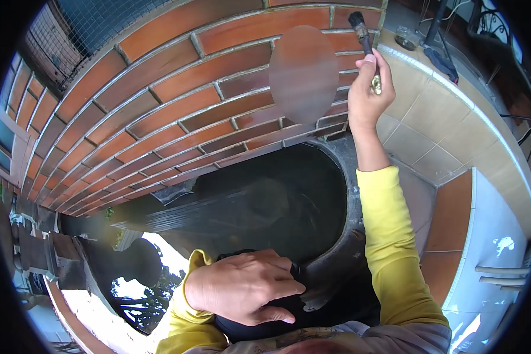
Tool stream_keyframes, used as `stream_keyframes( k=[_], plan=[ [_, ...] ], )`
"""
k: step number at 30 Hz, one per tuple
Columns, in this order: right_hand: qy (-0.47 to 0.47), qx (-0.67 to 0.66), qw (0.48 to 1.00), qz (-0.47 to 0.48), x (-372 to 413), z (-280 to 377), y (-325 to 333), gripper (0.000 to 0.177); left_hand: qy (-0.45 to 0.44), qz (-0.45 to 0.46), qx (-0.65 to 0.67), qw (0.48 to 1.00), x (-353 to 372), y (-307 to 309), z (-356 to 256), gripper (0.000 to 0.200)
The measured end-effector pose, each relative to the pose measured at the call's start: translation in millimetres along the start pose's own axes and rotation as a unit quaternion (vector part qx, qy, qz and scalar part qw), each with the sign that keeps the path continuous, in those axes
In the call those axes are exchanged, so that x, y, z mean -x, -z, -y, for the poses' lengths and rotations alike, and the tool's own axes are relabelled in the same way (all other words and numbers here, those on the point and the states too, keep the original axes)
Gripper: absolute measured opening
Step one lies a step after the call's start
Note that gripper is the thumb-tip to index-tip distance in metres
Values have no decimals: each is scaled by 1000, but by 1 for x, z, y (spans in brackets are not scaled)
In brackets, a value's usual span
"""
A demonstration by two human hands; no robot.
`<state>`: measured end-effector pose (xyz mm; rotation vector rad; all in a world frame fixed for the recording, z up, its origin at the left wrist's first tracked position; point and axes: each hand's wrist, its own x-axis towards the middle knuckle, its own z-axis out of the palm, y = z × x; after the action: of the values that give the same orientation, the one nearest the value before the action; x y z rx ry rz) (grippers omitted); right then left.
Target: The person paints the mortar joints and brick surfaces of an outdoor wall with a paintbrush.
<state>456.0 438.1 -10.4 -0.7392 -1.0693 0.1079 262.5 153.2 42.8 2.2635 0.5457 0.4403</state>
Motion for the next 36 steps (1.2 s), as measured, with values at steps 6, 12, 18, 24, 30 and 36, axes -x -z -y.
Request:
stream_keyframes(
  k=[6, 12, 18, 24, 30, 36],
  plan=[
    [275, -66, 937, 205, 93, 105, -116, 19, 14, 32, -14, 999, -12, -1, 4, 45],
    [108, -141, 961, 210, 74, 65, -95, 18, 20, 20, -15, 999, -5, -2, 7, 46],
    [216, -122, 955, 160, 70, 76, -70, 19, 5, 24, -7, 1000, -8, 1, 7, 46],
    [102, -147, 971, 159, 43, 61, -85, 15, 5, 8, -5, 1000, -10, -4, 7, 46],
    [-8, 5, 1000, -29, -6, -8, -3, 22, 7, 6, 0, 1000, -6, -3, 3, 46],
    [206, -7, 961, 182, 71, 54, -59, 22, -1, 23, -10, 1000, -21, -6, 6, 45]
  ],
)
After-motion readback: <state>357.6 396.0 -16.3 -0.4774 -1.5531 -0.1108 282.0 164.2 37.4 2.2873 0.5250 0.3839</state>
